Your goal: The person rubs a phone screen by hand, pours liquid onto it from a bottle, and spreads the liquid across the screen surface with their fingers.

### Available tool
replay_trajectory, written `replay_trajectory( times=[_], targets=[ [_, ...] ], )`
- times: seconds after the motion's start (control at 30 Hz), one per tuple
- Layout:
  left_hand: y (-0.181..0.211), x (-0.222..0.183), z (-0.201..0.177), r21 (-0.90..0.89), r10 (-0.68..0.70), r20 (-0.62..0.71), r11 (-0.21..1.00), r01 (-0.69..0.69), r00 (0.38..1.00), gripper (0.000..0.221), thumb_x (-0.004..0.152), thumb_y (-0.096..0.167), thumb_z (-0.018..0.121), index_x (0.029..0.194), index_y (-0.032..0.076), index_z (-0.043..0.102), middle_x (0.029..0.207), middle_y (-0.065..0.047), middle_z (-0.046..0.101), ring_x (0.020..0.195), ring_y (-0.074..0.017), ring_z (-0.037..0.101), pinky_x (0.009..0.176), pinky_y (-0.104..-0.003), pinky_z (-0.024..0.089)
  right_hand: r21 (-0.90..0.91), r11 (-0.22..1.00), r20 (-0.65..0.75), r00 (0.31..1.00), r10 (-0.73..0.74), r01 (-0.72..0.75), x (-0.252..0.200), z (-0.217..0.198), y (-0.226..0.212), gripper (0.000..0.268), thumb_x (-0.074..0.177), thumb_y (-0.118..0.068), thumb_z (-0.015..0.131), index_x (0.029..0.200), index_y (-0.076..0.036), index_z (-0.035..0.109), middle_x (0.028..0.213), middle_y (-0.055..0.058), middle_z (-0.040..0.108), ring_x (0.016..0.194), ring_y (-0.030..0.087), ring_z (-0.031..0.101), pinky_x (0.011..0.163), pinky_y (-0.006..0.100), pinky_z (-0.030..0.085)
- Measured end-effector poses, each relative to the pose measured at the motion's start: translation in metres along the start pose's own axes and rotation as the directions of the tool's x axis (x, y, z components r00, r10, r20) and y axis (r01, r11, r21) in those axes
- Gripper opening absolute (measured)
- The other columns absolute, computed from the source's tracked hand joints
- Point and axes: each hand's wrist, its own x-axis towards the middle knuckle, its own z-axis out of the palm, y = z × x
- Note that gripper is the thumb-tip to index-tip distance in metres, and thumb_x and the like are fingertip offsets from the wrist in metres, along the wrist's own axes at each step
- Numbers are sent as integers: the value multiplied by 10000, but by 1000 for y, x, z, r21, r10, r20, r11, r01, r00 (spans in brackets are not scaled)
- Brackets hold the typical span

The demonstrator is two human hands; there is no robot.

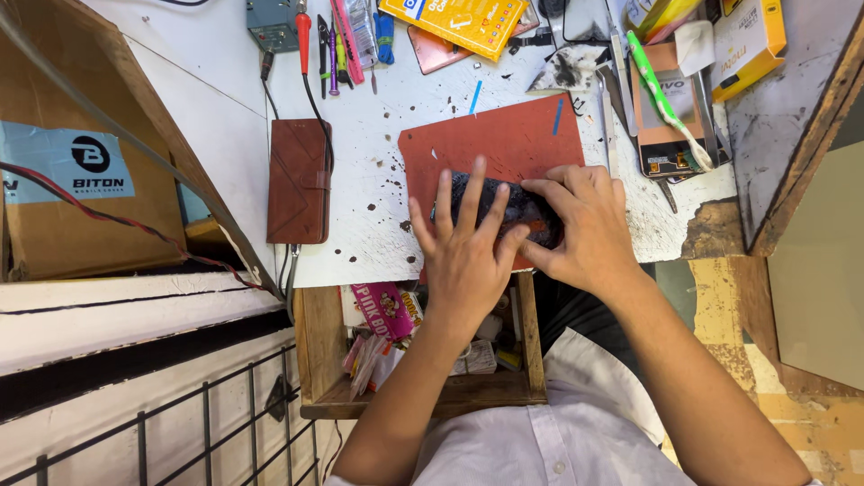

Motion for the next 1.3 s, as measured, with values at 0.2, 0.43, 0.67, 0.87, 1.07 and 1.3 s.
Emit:
replay_trajectory(
  times=[0.2, 0.43, 0.67, 0.87, 1.07, 1.3],
  targets=[
    [-3, -12, -14, -90, -19, -15, 996, 17, 1000, 476, 1011, 501, 547, 1380, 224, 667, 1671, -42, 278, 1552, -364, 165, 1227, -691, 36, 20, 1000, -2, 1000, -8, 8, 2, -2, 0, 698, 637, -410, 839, 1235, -81, 692, 1196, 100, 598, 1128, 344, 491, 982, 466, 355],
    [-5, 2, 2, -42, 27, -17, 999, -27, 1000, 485, 1044, 485, 534, 1440, 239, 667, 1695, -22, 285, 1569, -355, 174, 1252, -685, 32, 7, 1000, -7, 1000, -10, 10, 2, -3, -2, 677, 656, -370, 822, 1260, -90, 696, 1218, 88, 604, 1165, 334, 498, 994, 447, 361],
    [3, -14, -5, -43, -51, 41, 998, 53, 998, 444, 1022, 480, 528, 1369, 235, 658, 1676, -28, 298, 1557, -361, 172, 1228, -690, 26, 23, 1000, 9, 1000, 15, -15, 3, -4, -2, 697, 629, -405, 839, 1228, -79, 695, 1183, 96, 602, 1115, 333, 495, 972, 458, 354],
    [0, 3, -3, -15, -11, -84, 1000, 9, 996, 514, 1059, 472, 530, 1475, 200, 662, 1697, -38, 290, 1575, -351, 184, 1255, -680, 37, 25, 1000, -3, 1000, 7, -7, 3, -5, -3, 678, 654, -377, 822, 1252, -85, 691, 1209, 94, 605, 1151, 329, 495, 981, 448, 355],
    [9, -10, -8, -13, -63, 22, 998, 64, 998, 467, 1014, 490, 546, 1373, 214, 659, 1677, -44, 306, 1557, -380, 184, 1230, -693, 20, 18, 1000, 2, 1000, 1, -1, 4, -4, -1, 704, 644, -401, 829, 1254, -81, 687, 1202, 107, 595, 1148, 334, 492, 990, 457, 354],
    [10, -9, -7, -64, -31, -95, 998, 25, 995, 569, 1049, 496, 509, 1491, 164, 642, 1682, -75, 286, 1555, -386, 189, 1227, -699, 26, 30, 999, -3, 1000, 17, -17, 3, -5, -3, 681, 648, -387, 818, 1240, -79, 683, 1191, 102, 602, 1145, 336, 496, 968, 453, 355]
  ],
)
